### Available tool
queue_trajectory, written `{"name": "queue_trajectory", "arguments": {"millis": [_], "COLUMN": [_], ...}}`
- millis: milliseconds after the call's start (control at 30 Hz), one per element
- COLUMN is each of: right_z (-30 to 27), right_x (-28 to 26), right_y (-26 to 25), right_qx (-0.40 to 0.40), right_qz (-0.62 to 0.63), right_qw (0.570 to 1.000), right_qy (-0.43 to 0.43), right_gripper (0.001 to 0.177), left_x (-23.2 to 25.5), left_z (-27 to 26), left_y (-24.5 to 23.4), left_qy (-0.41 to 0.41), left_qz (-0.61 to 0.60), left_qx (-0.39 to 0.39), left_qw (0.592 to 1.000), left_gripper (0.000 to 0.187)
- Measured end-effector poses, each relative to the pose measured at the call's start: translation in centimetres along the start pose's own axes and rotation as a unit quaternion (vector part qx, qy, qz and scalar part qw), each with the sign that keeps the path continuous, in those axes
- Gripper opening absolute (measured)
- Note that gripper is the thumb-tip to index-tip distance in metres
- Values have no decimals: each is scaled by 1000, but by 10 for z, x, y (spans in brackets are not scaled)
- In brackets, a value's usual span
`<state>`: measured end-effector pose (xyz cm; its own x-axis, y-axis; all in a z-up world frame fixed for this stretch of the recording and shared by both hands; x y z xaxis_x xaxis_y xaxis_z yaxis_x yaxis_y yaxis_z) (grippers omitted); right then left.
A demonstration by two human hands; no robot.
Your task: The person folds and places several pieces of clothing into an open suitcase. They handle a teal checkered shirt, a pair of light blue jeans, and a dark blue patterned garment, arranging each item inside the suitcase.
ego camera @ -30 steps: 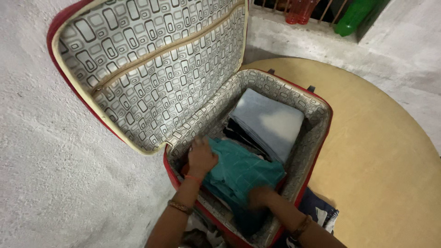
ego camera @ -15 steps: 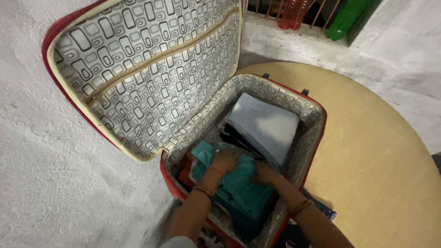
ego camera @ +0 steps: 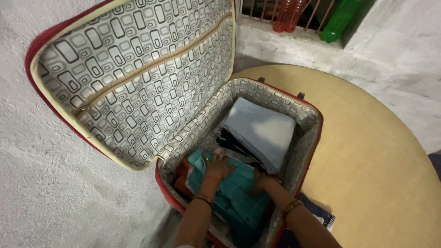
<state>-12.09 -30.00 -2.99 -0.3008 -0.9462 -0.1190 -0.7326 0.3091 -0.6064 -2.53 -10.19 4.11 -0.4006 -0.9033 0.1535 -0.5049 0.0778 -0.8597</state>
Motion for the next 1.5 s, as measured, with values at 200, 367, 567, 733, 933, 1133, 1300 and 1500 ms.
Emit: {"name": "queue_trajectory", "arguments": {"millis": [200, 367, 567, 733, 933, 1133, 1300, 1500], "right_z": [15, 20, -19, -13, 58, 76, 78, 56], "right_x": [31, 36, 7, -22, -31, -10, -15, -21], "right_y": [24, 29, -6, -39, -42, -13, -13, -17], "right_qx": [55, 119, 149, 188, 197, 258, 239, 190], "right_qz": [-24, -42, -6, 20, 18, 76, 66, 111], "right_qw": [998, 991, 988, 981, 972, 962, 968, 975], "right_qy": [24, 34, 32, -29, -130, -43, -43, 14], "right_gripper": [122, 111, 88, 75, 85, 100, 99, 103], "left_x": [-4, -4, -7, -7, -8, -11, -11, -10], "left_z": [11, 14, 12, 7, 9, 21, 24, 25], "left_y": [4, 4, 1, -7, -5, 10, 9, 5], "left_qy": [-38, -58, -47, -43, -46, -50, -61, -61], "left_qz": [-15, -13, -36, -35, -53, -46, -53, -43], "left_qx": [-13, -32, -31, -37, -48, -3, -35, -59], "left_qw": [999, 998, 998, 998, 996, 998, 996, 995], "left_gripper": [89, 93, 94, 94, 94, 94, 94, 94]}}
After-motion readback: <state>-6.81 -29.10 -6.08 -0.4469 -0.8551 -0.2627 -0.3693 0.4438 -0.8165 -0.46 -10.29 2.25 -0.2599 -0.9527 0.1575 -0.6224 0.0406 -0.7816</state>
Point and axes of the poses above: each hand's wrist, its own z-axis towards the middle knuckle, its own y-axis out of the palm, x = y × z, the point moved 1 cm from there along z, towards the middle knuckle, and after that the axes turned 5 degrees about -y, right-handed, at the moved point
